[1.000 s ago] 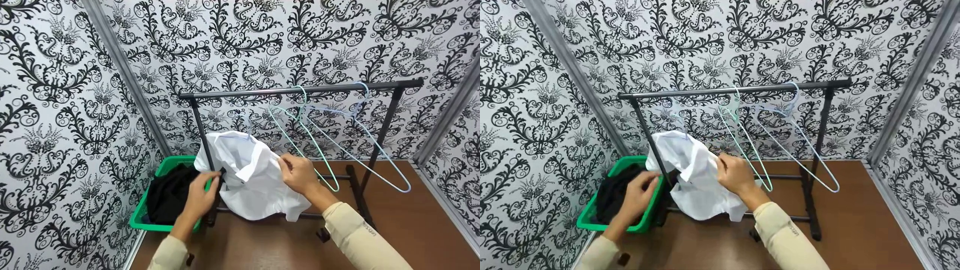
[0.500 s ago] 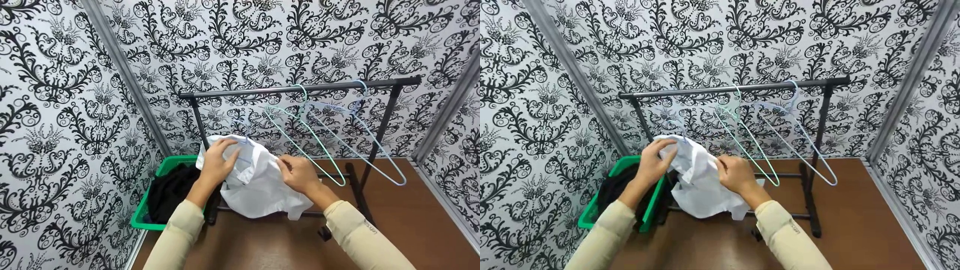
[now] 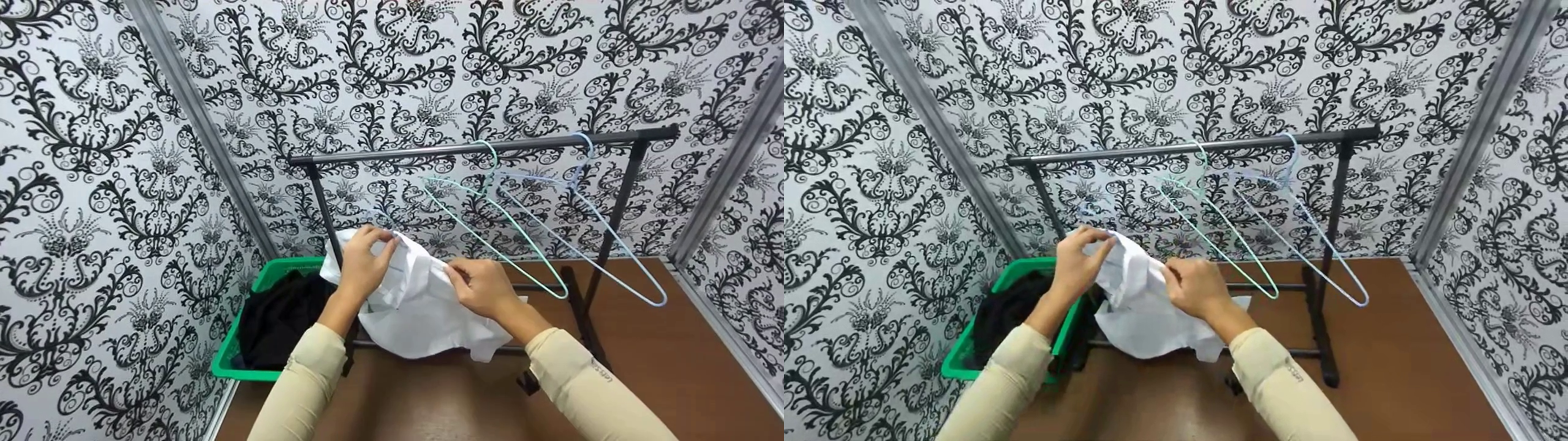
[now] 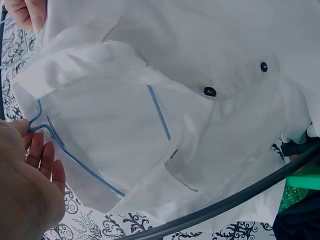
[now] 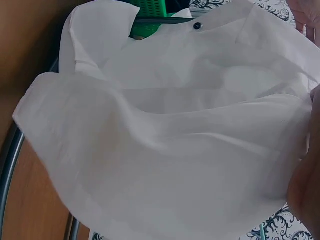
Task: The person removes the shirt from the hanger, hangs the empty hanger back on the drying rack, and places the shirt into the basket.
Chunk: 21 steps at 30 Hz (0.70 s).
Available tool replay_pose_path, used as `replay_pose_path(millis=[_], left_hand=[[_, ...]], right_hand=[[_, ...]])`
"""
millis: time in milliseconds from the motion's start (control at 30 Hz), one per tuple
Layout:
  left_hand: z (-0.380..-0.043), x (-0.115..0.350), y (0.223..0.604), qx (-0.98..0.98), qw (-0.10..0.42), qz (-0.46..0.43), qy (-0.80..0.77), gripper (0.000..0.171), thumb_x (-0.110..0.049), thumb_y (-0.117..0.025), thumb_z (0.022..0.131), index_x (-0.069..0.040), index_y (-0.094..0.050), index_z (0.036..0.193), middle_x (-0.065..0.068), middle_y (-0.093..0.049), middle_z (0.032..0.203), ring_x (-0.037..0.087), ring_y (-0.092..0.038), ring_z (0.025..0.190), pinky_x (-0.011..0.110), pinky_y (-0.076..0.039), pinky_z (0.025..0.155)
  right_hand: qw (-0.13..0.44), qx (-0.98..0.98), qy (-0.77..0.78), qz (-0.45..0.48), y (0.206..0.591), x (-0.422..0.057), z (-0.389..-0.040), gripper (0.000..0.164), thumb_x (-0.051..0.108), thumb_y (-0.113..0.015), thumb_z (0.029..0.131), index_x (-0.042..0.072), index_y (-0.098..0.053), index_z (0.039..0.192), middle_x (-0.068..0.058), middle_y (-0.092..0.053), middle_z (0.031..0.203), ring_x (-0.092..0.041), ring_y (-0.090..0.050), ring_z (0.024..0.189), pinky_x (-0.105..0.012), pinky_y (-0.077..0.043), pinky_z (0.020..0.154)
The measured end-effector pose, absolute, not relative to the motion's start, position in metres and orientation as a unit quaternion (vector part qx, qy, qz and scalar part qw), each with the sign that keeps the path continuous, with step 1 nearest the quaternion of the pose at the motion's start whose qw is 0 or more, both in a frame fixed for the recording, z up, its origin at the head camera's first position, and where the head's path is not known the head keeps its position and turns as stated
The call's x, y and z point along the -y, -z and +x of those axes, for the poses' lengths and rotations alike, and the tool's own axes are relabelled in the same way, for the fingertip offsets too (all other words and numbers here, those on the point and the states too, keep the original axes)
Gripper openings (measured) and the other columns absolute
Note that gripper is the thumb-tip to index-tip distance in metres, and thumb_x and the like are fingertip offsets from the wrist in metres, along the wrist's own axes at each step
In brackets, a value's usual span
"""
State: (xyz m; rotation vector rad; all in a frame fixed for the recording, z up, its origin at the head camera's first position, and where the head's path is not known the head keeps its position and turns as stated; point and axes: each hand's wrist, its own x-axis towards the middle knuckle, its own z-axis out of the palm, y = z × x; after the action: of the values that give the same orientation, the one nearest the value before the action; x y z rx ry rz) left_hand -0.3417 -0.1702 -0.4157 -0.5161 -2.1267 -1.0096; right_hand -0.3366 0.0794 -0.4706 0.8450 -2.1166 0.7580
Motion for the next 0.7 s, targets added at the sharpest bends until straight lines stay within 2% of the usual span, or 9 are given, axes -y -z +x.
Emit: replay_pose_path(millis=[200, 267, 367, 467, 600, 700], left_hand=[[-0.342, 0.165, 0.417, 0.829, 0.368, -0.190, 0.376, 0.007, -0.010, -0.081, 0.092, -0.003, -0.078, 0.092, 0.010, -0.075, 0.094, 0.028, -0.072, 0.093, 0.041, -0.057, 0.092], [-0.343, 0.163, 0.416, 0.832, 0.378, -0.189, 0.359, 0.006, -0.009, -0.081, 0.091, -0.004, -0.078, 0.091, 0.010, -0.076, 0.092, 0.029, -0.071, 0.092, 0.042, -0.056, 0.090], [-0.343, 0.159, 0.416, 0.836, 0.391, -0.188, 0.336, 0.005, -0.009, -0.082, 0.090, -0.005, -0.077, 0.090, 0.009, -0.076, 0.091, 0.029, -0.071, 0.091, 0.043, -0.055, 0.090], [-0.343, 0.153, 0.417, 0.838, 0.399, -0.186, 0.322, 0.006, -0.011, -0.081, 0.091, -0.007, -0.077, 0.090, 0.008, -0.076, 0.091, 0.029, -0.071, 0.091, 0.042, -0.053, 0.090], [-0.345, 0.148, 0.418, 0.834, 0.403, -0.190, 0.325, 0.007, -0.011, -0.081, 0.091, -0.007, -0.076, 0.090, 0.008, -0.075, 0.089, 0.027, -0.071, 0.088, 0.043, -0.051, 0.087], [-0.348, 0.148, 0.420, 0.828, 0.410, -0.190, 0.332, 0.008, -0.011, -0.082, 0.091, -0.007, -0.075, 0.090, 0.008, -0.075, 0.088, 0.025, -0.071, 0.085, 0.042, -0.050, 0.084]], right_hand=[[0.346, 0.835, -0.298, 0.306, 0.470, -0.078, -0.334, 0.010, 0.020, -0.073, 0.099, 0.015, -0.078, 0.092, 0.001, -0.075, 0.073, -0.016, -0.063, 0.058, -0.036, -0.053, 0.057], [0.341, 0.842, -0.297, 0.293, 0.470, -0.076, -0.334, 0.011, 0.024, -0.073, 0.099, 0.015, -0.079, 0.098, -0.001, -0.079, 0.080, -0.020, -0.070, 0.064, -0.040, -0.057, 0.061], [0.331, 0.851, -0.295, 0.284, 0.467, -0.069, -0.335, 0.022, 0.032, -0.073, 0.099, 0.012, -0.079, 0.108, -0.005, -0.082, 0.096, -0.026, -0.078, 0.081, -0.043, -0.062, 0.072], [0.325, 0.856, -0.287, 0.282, 0.460, -0.059, -0.333, 0.030, 0.037, -0.074, 0.098, 0.011, -0.077, 0.114, -0.006, -0.079, 0.100, -0.025, -0.075, 0.084, -0.042, -0.062, 0.073], [0.321, 0.865, -0.274, 0.273, 0.449, -0.047, -0.328, 0.030, 0.038, -0.074, 0.098, 0.011, -0.076, 0.110, -0.005, -0.072, 0.094, -0.024, -0.066, 0.079, -0.041, -0.058, 0.067], [0.307, 0.873, -0.275, 0.260, 0.444, -0.040, -0.326, 0.033, 0.041, -0.073, 0.098, 0.010, -0.075, 0.107, -0.007, -0.070, 0.094, -0.025, -0.065, 0.081, -0.043, -0.058, 0.066]])
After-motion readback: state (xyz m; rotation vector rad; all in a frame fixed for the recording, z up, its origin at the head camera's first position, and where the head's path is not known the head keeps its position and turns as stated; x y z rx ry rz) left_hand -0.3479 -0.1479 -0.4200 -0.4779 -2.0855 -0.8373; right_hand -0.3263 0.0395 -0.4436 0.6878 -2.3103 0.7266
